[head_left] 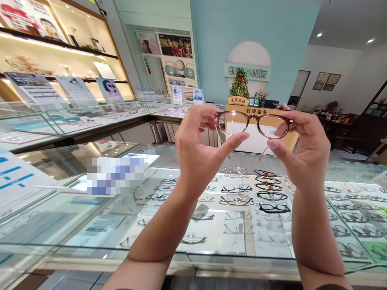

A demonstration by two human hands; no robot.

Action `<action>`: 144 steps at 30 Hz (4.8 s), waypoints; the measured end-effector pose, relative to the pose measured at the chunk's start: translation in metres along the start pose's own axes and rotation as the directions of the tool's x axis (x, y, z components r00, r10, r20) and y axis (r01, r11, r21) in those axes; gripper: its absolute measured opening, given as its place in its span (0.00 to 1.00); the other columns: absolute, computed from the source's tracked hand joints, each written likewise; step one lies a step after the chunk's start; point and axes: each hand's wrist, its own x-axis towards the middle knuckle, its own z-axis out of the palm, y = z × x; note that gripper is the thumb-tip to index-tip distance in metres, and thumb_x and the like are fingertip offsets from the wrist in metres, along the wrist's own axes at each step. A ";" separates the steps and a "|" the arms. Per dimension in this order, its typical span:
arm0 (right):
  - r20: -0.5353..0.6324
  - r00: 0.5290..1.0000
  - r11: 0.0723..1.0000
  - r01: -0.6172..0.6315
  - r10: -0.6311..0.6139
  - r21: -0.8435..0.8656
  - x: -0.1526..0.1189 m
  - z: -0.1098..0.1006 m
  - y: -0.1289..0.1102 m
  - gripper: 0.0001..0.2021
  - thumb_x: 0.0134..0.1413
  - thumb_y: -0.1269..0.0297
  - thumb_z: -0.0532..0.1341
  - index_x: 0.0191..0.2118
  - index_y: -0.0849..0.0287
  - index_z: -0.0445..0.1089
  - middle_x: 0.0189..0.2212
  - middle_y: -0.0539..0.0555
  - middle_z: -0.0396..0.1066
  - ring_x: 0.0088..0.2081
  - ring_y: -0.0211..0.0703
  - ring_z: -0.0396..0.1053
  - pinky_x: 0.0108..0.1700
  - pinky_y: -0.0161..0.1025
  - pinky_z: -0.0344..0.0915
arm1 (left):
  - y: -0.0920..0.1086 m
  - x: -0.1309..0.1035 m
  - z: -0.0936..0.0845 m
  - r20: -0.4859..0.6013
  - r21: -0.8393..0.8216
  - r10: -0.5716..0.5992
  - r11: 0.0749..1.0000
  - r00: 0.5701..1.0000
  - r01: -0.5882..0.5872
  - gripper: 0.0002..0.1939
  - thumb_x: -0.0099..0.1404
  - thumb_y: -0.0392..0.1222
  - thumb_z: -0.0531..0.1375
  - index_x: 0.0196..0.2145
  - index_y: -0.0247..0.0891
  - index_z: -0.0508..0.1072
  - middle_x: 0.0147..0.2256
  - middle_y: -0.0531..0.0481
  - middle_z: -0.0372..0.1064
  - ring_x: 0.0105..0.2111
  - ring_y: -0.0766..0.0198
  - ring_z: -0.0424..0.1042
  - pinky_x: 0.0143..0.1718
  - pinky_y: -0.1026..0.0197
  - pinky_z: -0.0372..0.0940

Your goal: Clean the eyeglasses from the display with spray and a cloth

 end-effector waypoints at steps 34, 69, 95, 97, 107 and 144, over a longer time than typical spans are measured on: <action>0.004 0.998 0.997 -0.068 0.069 -0.018 -0.006 -0.002 0.003 0.20 0.61 0.51 0.74 0.56 0.48 0.76 0.40 0.51 0.76 0.42 0.47 0.74 0.49 0.50 0.72 | 0.010 -0.005 -0.001 0.000 0.049 -0.059 0.997 0.998 0.059 0.28 0.57 0.59 0.79 0.46 0.45 0.76 0.38 0.53 0.75 0.34 0.64 0.74 0.33 0.58 0.72; -0.036 0.997 0.996 -0.067 0.065 -0.065 -0.015 -0.003 -0.011 0.24 0.60 0.48 0.73 0.59 0.45 0.74 0.43 0.53 0.74 0.44 0.52 0.74 0.54 0.56 0.72 | 0.021 -0.004 -0.011 -0.001 -0.003 -0.020 1.000 1.000 0.020 0.29 0.56 0.57 0.80 0.48 0.48 0.75 0.42 0.52 0.76 0.35 0.62 0.74 0.36 0.54 0.74; -0.109 0.994 0.991 -0.037 0.023 -0.130 -0.017 0.005 -0.025 0.25 0.60 0.43 0.72 0.57 0.47 0.75 0.42 0.54 0.73 0.43 0.53 0.74 0.52 0.57 0.74 | 0.020 0.003 -0.023 0.055 -0.058 -0.027 0.998 0.998 0.030 0.26 0.60 0.59 0.77 0.50 0.51 0.75 0.42 0.49 0.73 0.36 0.57 0.75 0.34 0.50 0.74; -0.112 0.994 0.992 -0.023 0.009 -0.125 -0.018 0.007 -0.027 0.25 0.60 0.44 0.72 0.58 0.47 0.74 0.41 0.53 0.73 0.43 0.52 0.74 0.52 0.56 0.74 | 0.019 0.006 -0.029 0.066 -0.064 -0.006 0.998 0.998 0.010 0.27 0.59 0.58 0.78 0.50 0.50 0.75 0.43 0.50 0.74 0.35 0.59 0.75 0.35 0.51 0.74; 0.031 0.992 0.992 -0.125 0.126 -0.033 0.005 0.050 -0.047 0.20 0.62 0.51 0.73 0.57 0.47 0.75 0.46 0.53 0.78 0.48 0.49 0.76 0.55 0.53 0.75 | -0.018 0.024 -0.086 0.117 0.004 -0.009 1.000 0.993 0.008 0.24 0.58 0.59 0.78 0.48 0.52 0.81 0.40 0.51 0.77 0.34 0.59 0.77 0.36 0.53 0.74; -0.021 0.984 0.983 -0.179 0.179 -0.045 -0.007 0.081 -0.066 0.19 0.61 0.53 0.73 0.55 0.49 0.76 0.44 0.53 0.78 0.47 0.49 0.75 0.53 0.52 0.73 | -0.016 0.020 -0.119 0.152 0.127 -0.092 0.989 0.984 0.073 0.21 0.61 0.58 0.77 0.48 0.54 0.80 0.42 0.53 0.81 0.39 0.55 0.80 0.39 0.48 0.74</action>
